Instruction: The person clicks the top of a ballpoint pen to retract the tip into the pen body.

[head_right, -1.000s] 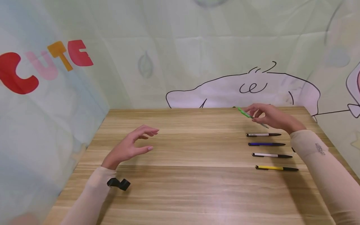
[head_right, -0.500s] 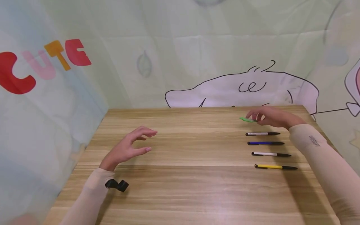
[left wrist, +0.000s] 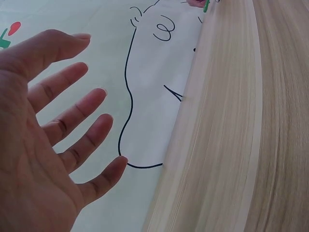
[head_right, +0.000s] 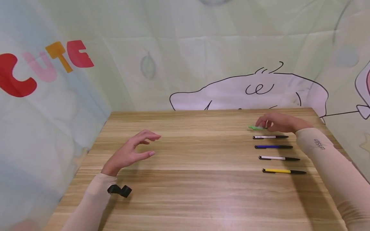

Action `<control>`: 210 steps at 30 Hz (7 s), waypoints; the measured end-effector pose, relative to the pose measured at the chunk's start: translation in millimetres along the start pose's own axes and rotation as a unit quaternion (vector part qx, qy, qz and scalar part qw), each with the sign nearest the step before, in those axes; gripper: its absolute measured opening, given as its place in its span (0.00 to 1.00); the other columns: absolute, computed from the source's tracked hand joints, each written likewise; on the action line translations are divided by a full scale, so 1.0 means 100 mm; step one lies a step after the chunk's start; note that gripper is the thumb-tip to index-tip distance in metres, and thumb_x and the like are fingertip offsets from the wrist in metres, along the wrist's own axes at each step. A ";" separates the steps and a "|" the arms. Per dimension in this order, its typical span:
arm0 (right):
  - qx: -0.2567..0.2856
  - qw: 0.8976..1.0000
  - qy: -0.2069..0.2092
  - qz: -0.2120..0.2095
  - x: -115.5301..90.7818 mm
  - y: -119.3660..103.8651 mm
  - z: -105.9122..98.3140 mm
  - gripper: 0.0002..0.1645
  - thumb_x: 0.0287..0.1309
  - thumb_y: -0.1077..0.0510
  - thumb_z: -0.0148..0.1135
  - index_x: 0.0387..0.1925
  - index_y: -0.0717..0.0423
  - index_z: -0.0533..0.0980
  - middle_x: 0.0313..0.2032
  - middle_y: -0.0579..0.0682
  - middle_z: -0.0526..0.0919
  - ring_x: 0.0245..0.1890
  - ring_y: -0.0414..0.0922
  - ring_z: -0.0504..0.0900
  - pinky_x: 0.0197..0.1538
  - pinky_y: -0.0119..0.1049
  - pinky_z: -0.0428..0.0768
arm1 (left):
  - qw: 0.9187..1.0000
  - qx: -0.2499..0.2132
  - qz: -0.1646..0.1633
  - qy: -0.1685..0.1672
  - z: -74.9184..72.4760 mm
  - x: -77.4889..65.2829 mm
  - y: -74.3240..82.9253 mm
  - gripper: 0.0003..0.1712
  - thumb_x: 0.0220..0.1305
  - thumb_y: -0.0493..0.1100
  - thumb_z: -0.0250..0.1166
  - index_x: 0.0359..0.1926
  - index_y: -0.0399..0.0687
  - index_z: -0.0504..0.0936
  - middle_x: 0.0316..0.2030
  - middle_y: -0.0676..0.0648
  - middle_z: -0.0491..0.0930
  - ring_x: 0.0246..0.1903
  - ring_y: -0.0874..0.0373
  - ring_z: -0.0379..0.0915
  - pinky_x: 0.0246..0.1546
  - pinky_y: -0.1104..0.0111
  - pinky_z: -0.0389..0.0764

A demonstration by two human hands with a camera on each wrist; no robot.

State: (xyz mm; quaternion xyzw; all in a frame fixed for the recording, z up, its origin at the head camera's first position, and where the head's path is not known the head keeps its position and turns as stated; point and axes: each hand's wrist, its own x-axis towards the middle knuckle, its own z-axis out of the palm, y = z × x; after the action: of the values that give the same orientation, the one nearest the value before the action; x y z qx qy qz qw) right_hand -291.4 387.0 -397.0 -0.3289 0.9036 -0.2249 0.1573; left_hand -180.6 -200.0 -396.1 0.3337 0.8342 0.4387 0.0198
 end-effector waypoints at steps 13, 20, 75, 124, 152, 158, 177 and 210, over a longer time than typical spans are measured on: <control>-0.019 1.000 0.017 -0.011 -0.01 0.12 0.11 0.22 0.52 0.72 0.71 0.47 0.50 0.84 0.39 0.44 0.82 0.39 0.42 0.81 0.44 0.38 0.83 | 1.000 -0.005 0.003 -0.002 0.01 0.00 0.00 0.31 0.64 0.42 0.72 0.67 0.60 0.75 0.60 0.55 0.75 0.59 0.44 0.71 0.58 0.41 0.73; -0.001 0.999 0.033 0.000 -0.05 0.17 0.12 0.19 0.55 0.65 0.74 0.49 0.49 0.83 0.43 0.45 0.82 0.42 0.44 0.82 0.44 0.36 0.84 | 1.000 -0.006 0.000 -0.002 0.01 0.00 -0.01 0.31 0.63 0.42 0.72 0.66 0.59 0.76 0.59 0.56 0.75 0.59 0.52 0.71 0.58 0.41 0.73; 0.036 0.993 0.101 0.045 -0.43 0.17 0.39 0.14 0.61 0.60 0.71 0.46 0.40 0.84 0.45 0.38 0.85 0.46 0.32 0.80 0.49 0.27 0.79 | 1.000 0.000 -0.007 -0.003 -0.01 -0.03 -0.02 0.31 0.64 0.41 0.72 0.67 0.53 0.76 0.60 0.50 0.75 0.59 0.53 0.71 0.59 0.45 0.74; -0.014 0.978 0.208 -0.005 -0.45 -0.10 0.33 0.16 0.61 0.69 0.67 0.45 0.49 0.83 0.38 0.45 0.86 0.39 0.31 0.80 0.39 0.28 0.81 | 1.000 -0.008 0.006 0.011 0.00 0.19 0.10 0.34 0.64 0.40 0.71 0.70 0.63 0.73 0.59 0.52 0.77 0.58 0.56 0.72 0.60 0.47 0.74; 0.095 0.955 0.271 0.073 -0.26 -0.72 0.37 0.11 0.66 0.57 0.67 0.50 0.48 0.81 0.41 0.47 0.84 0.41 0.35 0.80 0.41 0.21 0.77 | 0.996 -0.015 0.079 0.033 0.20 0.62 0.32 0.35 0.62 0.40 0.73 0.69 0.61 0.74 0.57 0.57 0.78 0.56 0.57 0.74 0.58 0.58 0.77; 0.113 0.951 0.281 0.063 -0.22 -0.85 0.41 0.13 0.65 0.59 0.68 0.51 0.48 0.80 0.40 0.48 0.85 0.40 0.36 0.83 0.39 0.26 0.79 | 0.995 -0.024 0.090 0.038 0.26 0.71 0.34 0.34 0.62 0.39 0.73 0.68 0.60 0.74 0.58 0.56 0.77 0.56 0.57 0.74 0.57 0.58 0.77; 0.190 0.938 0.289 -0.017 -0.11 -1.30 0.50 0.15 0.62 0.67 0.68 0.50 0.62 0.77 0.41 0.50 0.82 0.38 0.40 0.85 0.35 0.35 0.87 | 0.989 -0.038 0.136 0.034 0.44 0.94 0.48 0.36 0.63 0.42 0.73 0.70 0.57 0.72 0.57 0.53 0.78 0.53 0.59 0.75 0.55 0.59 0.78; 0.303 0.910 0.269 -0.092 0.11 -1.87 0.59 0.12 0.65 0.70 0.63 0.49 0.64 0.73 0.38 0.56 0.82 0.38 0.45 0.85 0.37 0.42 0.87 | 0.965 -0.034 0.244 0.090 0.81 1.31 0.73 0.41 0.58 0.37 0.75 0.71 0.43 0.69 0.54 0.45 0.77 0.50 0.55 0.76 0.57 0.65 0.78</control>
State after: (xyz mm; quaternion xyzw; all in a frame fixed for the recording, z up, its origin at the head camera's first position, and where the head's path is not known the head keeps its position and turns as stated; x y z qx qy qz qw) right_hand -176.5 233.8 -353.4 -0.2744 0.7659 -0.5811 -0.0215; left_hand -216.6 -38.4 -357.5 0.4855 0.7102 0.4868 -0.1515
